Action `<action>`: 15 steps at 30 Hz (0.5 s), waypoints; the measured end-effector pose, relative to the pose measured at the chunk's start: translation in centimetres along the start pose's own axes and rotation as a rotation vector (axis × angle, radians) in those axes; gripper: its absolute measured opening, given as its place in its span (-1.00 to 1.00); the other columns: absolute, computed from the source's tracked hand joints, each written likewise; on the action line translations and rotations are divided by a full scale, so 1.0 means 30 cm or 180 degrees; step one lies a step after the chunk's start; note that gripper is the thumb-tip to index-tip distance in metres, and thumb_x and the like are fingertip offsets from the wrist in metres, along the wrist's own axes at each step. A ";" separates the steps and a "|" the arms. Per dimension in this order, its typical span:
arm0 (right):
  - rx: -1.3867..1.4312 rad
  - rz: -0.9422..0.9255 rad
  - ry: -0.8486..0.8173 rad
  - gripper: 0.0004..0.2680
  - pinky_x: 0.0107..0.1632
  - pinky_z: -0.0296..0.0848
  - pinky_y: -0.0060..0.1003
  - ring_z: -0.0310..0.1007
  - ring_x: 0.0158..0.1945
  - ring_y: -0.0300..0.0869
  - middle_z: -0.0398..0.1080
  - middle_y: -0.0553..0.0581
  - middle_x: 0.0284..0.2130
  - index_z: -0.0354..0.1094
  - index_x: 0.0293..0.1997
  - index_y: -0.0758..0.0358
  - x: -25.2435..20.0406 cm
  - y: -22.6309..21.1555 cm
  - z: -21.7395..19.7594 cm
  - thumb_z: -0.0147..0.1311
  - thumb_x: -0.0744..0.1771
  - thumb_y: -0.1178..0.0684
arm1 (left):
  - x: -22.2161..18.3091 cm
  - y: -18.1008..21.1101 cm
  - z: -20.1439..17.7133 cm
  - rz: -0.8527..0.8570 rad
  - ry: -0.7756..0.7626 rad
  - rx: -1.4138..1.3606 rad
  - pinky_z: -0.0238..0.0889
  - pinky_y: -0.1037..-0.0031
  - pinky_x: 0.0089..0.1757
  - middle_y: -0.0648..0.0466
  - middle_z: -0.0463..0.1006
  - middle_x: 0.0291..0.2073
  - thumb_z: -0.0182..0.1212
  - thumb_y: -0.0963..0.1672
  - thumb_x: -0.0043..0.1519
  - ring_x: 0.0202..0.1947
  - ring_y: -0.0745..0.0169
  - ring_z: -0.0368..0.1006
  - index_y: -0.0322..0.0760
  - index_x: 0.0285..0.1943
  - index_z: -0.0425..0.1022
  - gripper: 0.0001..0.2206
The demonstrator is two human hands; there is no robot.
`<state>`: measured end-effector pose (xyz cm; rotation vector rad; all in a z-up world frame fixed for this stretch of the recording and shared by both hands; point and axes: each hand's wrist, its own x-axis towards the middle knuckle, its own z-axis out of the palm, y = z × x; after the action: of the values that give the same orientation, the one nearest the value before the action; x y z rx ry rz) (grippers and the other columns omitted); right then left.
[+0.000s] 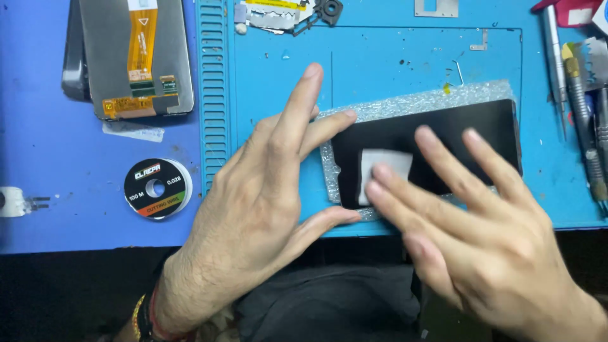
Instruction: Cleaning a mobile phone screen using a small wipe on a repair mat
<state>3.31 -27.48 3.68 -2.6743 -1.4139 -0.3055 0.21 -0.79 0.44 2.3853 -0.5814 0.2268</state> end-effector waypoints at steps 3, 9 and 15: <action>-0.0076 0.0168 -0.0238 -0.63 0.50 0.08 0.28 0.27 0.51 0.31 0.50 0.11 0.28 0.43 0.38 0.14 -0.030 0.040 -0.011 -0.29 0.45 0.05 | -0.001 -0.011 0.011 0.0030 0.0044 -0.0059 0.39 0.25 0.40 -0.15 0.40 0.57 0.69 0.07 0.26 0.50 -0.10 0.40 -0.47 0.60 -0.37 0.16; 0.0145 -0.0018 -0.0022 -0.64 0.49 -0.01 0.31 0.24 0.45 0.30 0.49 0.12 0.22 0.44 0.29 0.15 -0.028 0.017 -0.014 -0.31 0.43 0.03 | 0.000 -0.007 0.009 0.0009 0.0063 -0.0122 0.38 0.23 0.35 -0.13 0.40 0.55 0.63 0.07 0.26 0.42 -0.13 0.44 -0.46 0.60 -0.38 0.13; -0.0054 0.0112 0.0014 -0.66 0.49 0.08 0.30 0.31 0.47 0.33 0.50 0.12 0.25 0.48 0.31 0.16 -0.028 0.054 -0.005 -0.23 0.45 0.05 | 0.021 0.007 0.007 0.0017 0.0060 -0.0059 0.37 0.25 0.33 -0.09 0.47 0.48 0.63 0.05 0.21 0.42 -0.11 0.41 -0.49 0.59 -0.38 0.14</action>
<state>4.17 -29.08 3.65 -2.7070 -1.3678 -0.3217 0.69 -1.28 0.60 2.3615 -0.5787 0.2450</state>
